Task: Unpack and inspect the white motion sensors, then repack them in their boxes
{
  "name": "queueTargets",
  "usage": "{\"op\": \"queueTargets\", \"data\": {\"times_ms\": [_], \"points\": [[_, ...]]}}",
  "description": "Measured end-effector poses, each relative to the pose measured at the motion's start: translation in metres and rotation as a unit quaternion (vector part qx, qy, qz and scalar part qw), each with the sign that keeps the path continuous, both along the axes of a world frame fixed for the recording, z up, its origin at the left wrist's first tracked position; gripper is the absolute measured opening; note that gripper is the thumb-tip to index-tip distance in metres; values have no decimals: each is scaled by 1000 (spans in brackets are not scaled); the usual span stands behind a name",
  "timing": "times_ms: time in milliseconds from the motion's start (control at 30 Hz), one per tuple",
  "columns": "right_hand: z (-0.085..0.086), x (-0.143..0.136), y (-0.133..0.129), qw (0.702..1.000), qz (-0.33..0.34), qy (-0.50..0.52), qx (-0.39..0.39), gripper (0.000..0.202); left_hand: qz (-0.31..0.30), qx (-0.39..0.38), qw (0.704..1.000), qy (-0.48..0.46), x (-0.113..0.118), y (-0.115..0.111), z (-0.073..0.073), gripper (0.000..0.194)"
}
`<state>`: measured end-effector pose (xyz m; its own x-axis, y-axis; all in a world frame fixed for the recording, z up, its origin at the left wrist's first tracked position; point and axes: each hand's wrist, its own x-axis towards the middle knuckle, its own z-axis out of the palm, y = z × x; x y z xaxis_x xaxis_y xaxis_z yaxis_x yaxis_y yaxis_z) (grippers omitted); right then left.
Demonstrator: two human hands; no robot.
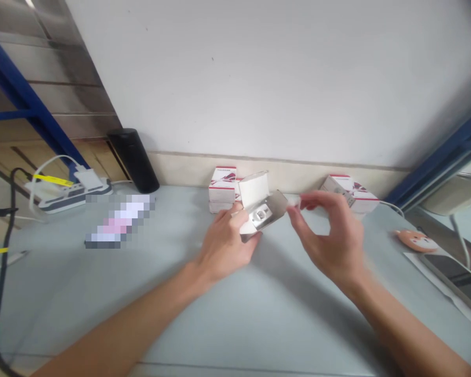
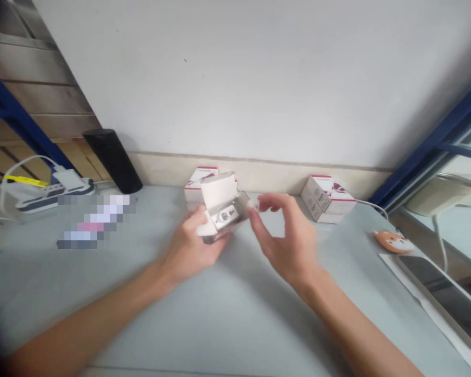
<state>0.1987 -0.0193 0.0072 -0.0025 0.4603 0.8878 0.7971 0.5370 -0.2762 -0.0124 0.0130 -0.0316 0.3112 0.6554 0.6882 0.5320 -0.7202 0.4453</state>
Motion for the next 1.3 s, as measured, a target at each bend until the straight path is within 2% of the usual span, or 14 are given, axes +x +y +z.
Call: {"op": "queueTargets", "data": {"times_ms": [133, 267, 367, 500, 600, 733, 867, 967, 1100, 1167, 1267, 1300], "points": [[-5, -2, -2, 992, 18, -113, 50, 27, 17, 48, 998, 21, 1, -5, 0, 25], [-8, 6, 8, 992, 3, -122, 26, 30, 8, 43, 999, 17, 3, -8, 3, 28], [-5, 7, 8, 992, 27, -120, -9, 31, 1, 5, 1000, -5, 3, -6, 1, 34], [-3, 6, 2, 985, 62, -137, -84, 27, -14, -18, 998, -67, 2, 0, -10, 49], [-7, 6, 2, 979, 75, -137, -132, 37, -23, -42, 991, -126, 3, 2, -17, 65], [-18, 5, 9, 980, 113, -70, -148, 58, -77, -138, 967, -201, 8, -5, -14, 72], [-21, 4, 10, 970, 153, -30, -187, 41, -119, -190, 947, -229, 9, -10, -8, 87], [-15, 7, 8, 965, 165, -24, -204, 25, -143, -210, 950, -183, 5, -9, -4, 98], [-11, 6, 4, 948, 227, 25, -220, 15, -158, -160, 973, -51, -5, -6, 5, 87], [-11, 3, 3, 946, 245, 76, -198, 23, -156, -134, 978, -20, -7, -5, 10, 78], [-11, -3, 1, 946, 249, 124, -166, 63, -164, -128, 978, -25, -7, -4, 14, 69], [-10, -4, 0, 947, 249, 115, -166, 70, -166, -128, 977, -31, -6, -4, 15, 67]]}}
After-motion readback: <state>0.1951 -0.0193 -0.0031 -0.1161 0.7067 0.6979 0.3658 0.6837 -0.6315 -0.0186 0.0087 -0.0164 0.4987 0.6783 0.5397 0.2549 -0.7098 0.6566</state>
